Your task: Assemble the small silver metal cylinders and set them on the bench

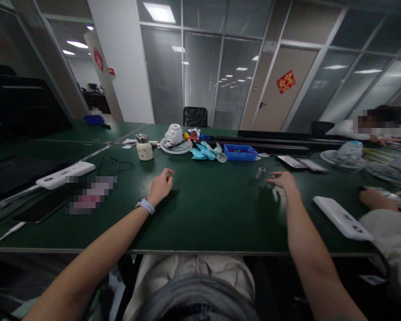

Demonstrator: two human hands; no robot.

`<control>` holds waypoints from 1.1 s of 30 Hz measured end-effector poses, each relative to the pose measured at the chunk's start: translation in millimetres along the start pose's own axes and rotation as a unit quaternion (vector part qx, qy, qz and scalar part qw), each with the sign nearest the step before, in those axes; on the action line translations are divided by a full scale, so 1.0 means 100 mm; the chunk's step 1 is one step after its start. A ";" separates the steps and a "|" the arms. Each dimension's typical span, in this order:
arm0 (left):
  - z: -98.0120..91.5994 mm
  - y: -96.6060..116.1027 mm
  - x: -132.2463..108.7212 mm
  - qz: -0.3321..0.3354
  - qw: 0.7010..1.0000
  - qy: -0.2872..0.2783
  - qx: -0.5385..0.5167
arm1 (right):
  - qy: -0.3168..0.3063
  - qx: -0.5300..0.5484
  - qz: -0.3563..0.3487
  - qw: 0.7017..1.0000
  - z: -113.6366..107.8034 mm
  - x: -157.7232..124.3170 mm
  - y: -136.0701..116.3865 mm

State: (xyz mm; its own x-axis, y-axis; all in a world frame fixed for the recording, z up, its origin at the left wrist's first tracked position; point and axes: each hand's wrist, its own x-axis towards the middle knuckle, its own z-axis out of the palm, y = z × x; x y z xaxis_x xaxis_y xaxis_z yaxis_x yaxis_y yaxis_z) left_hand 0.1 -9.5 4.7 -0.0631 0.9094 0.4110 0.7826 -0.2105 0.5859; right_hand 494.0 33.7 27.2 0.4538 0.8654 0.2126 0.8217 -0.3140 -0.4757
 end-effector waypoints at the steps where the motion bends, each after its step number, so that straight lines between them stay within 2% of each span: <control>1: 0.00 0.00 0.00 0.000 1.000 -0.001 0.000 | -0.002 -0.001 0.003 1.000 -0.03 -0.01 0.01; 4: 0.00 -0.01 0.00 0.000 1.000 0.001 0.000 | 0.017 -0.010 -0.002 1.000 -0.09 -0.07 -0.08; 6: 0.01 -0.01 0.01 0.003 1.000 0.001 0.001 | 0.038 -0.011 -0.023 0.999 -0.08 -0.17 -0.27; 9: 0.05 0.02 0.00 0.030 0.999 -0.011 -0.020 | 0.054 0.062 -0.141 0.987 0.11 -0.49 -0.75; 11: 0.08 0.07 -0.03 0.069 0.996 -0.021 -0.050 | -0.004 0.155 -0.246 0.957 0.33 -0.81 -1.15; 14: 0.13 0.17 -0.07 0.143 0.987 -0.005 -0.076 | -0.131 0.247 -0.333 0.901 0.68 -1.32 -1.72; 16: 0.14 0.23 -0.10 0.179 0.981 0.022 -0.071 | -0.169 0.269 -0.377 0.870 0.84 -1.57 -2.01; 18: 0.14 0.26 -0.12 0.196 0.978 0.027 -0.064 | -0.181 0.274 -0.403 0.854 0.94 -1.71 -2.20; 21: 0.11 0.28 -0.14 0.195 0.978 0.025 -0.073 | -0.181 0.287 -0.404 0.849 1.02 -1.80 -2.32; 25: 0.05 0.29 -0.13 0.169 0.981 0.006 -0.096 | -0.214 0.358 -0.377 0.827 1.12 -1.84 -2.30; 29: -0.03 0.32 -0.13 0.155 0.979 -0.041 -0.128 | -0.279 0.447 -0.307 0.793 1.23 -1.85 -2.22; 33: -0.08 0.34 -0.13 0.156 0.976 -0.047 -0.141 | -0.313 0.471 -0.254 0.785 1.32 -1.85 -2.19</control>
State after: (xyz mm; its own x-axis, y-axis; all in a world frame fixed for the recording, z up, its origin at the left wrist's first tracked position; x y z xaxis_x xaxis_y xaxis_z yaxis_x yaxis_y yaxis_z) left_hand 22.3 -31.4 24.3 0.2186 0.8107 0.5432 0.5517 -0.5618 0.6164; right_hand 185.1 -6.0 -20.7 -0.3507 0.9000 0.2588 0.0889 0.3071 -0.9475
